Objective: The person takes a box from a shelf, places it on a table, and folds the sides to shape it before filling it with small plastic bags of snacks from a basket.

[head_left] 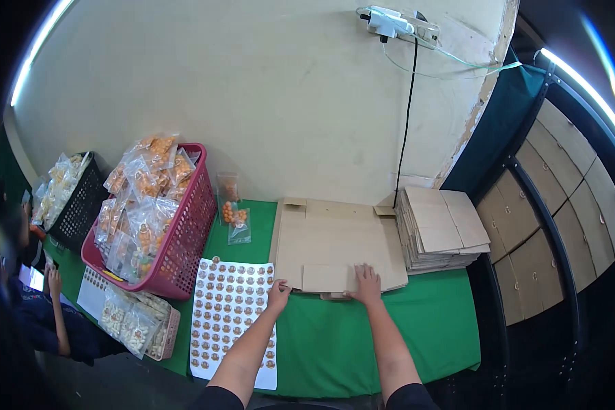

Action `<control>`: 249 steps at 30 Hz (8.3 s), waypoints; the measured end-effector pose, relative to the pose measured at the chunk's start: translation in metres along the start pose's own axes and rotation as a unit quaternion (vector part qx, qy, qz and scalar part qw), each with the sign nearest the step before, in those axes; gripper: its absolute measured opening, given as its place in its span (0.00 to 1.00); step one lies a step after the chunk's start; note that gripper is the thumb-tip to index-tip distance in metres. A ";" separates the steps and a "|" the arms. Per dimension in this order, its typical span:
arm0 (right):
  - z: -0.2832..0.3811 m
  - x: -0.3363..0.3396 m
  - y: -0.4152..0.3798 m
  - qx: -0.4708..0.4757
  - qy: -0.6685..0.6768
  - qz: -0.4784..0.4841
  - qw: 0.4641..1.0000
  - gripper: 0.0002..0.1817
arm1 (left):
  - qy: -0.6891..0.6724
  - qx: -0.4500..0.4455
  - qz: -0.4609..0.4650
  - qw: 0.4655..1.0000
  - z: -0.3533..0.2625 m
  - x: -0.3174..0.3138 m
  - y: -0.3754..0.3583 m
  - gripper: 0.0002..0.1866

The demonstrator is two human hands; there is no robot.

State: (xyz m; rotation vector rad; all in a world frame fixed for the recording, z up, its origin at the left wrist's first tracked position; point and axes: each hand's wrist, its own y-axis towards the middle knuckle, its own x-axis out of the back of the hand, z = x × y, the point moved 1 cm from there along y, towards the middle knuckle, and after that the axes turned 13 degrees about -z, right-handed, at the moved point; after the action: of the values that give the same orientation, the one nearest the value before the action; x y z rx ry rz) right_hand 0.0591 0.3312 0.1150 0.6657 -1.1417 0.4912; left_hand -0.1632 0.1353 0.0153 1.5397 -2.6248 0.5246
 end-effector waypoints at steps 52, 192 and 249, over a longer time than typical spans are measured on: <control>-0.115 0.059 -0.212 -0.550 0.531 -0.061 0.642 0.26 | -0.115 0.149 -0.049 0.981 0.035 0.135 -0.075 0.25; -0.131 0.086 -0.193 -0.448 0.453 -0.010 0.771 0.31 | -0.122 -0.003 -0.248 0.961 0.036 0.054 -0.213 0.16; -0.051 0.046 -0.202 0.190 -0.050 -0.096 0.976 0.29 | 0.531 -0.496 0.035 0.686 -0.024 0.029 -0.185 0.20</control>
State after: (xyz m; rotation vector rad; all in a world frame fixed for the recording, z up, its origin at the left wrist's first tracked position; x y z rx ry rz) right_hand 0.2432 0.2251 0.0986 1.1334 -1.0733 0.5188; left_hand -0.0226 0.0363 0.0928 0.4627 -1.4884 -0.0875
